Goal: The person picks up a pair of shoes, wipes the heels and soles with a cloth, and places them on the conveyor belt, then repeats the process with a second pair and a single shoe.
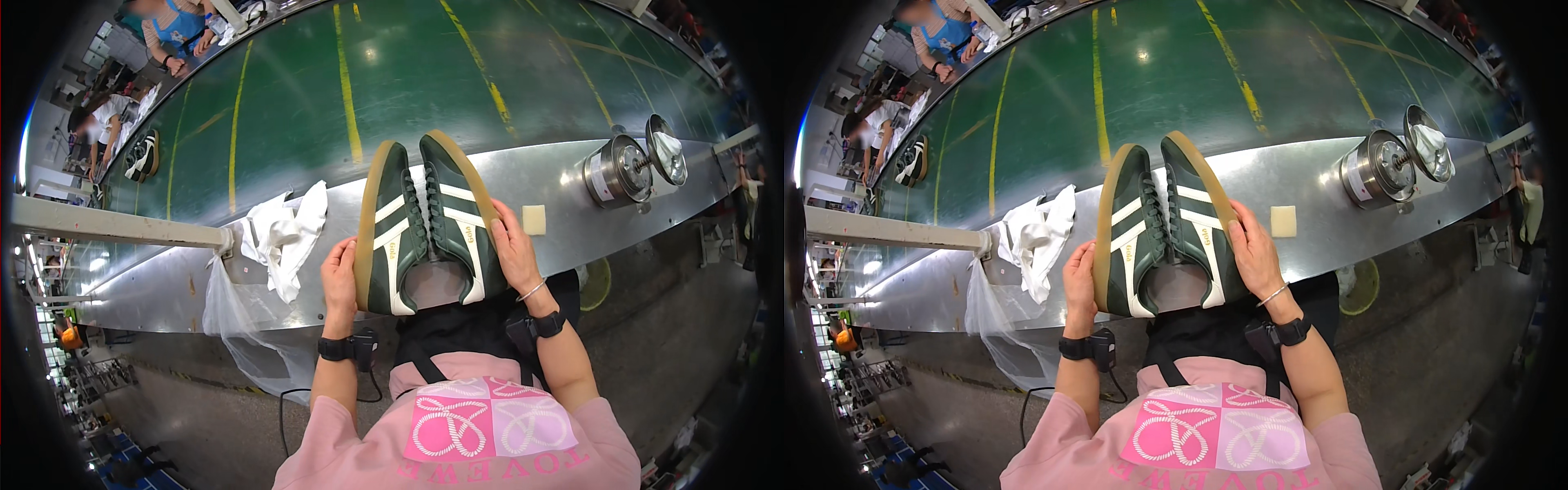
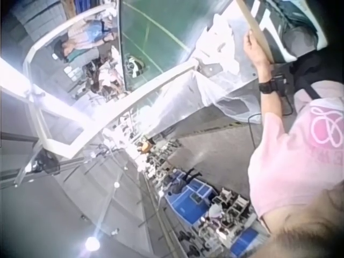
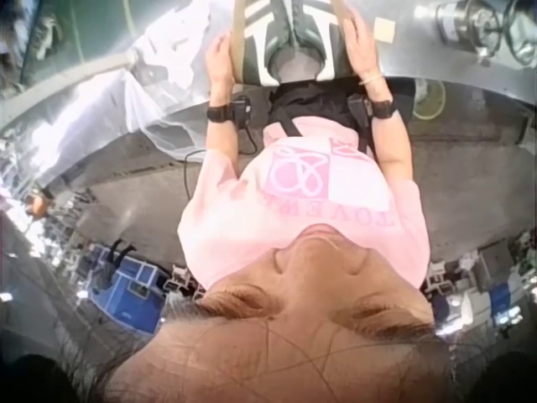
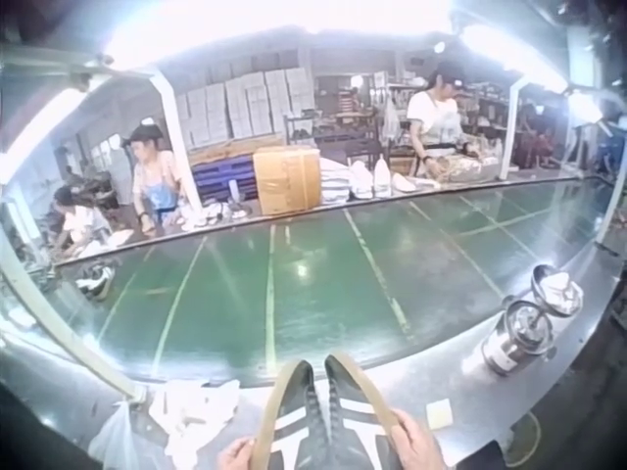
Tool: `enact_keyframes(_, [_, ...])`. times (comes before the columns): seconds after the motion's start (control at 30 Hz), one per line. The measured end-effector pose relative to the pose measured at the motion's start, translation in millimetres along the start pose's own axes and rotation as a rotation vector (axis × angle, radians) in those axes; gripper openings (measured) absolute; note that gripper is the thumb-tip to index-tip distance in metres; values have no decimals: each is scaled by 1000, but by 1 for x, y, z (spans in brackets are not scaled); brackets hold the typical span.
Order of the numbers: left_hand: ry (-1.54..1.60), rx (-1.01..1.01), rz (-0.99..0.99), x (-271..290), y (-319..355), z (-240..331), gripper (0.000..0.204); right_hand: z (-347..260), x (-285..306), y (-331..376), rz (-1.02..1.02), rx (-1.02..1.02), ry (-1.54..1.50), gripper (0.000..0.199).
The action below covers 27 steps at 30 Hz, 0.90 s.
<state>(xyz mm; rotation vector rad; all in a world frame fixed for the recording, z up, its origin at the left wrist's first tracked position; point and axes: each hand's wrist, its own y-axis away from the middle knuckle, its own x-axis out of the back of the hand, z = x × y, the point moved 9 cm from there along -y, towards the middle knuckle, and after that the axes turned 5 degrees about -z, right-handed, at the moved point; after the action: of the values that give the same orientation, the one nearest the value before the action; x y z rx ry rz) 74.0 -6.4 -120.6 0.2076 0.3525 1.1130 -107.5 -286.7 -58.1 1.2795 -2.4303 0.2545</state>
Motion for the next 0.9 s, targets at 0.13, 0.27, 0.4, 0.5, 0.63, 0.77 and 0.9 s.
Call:
enact_keyframes(0.13, [1,23,-2,-3,0,1,27,5,-3,-2,-50,-14,-4,44])
enact_keyframes(0.27, [-32,44,-10,-8,0,4,35,5,-4,-3,-90,-44,-39,46])
enact_keyframes(0.4, [-77,30,-54,-10,-3,6,41,13,-7,-4,-131,-72,-69,49])
enact_keyframes(0.5, [-93,42,-136,-17,-3,7,46,12,-12,-5,-151,-91,-120,52])
enact_keyframes(0.63, [-241,25,-193,-29,-2,11,53,19,-13,-6,-159,-84,-212,55])
enact_keyframes(0.77, [-267,-5,-247,-31,-5,9,55,29,-16,-9,-174,-78,-282,55])
enact_keyframes(0.9, [-244,2,-246,-29,-4,9,51,29,-16,-9,-207,-96,-372,56])
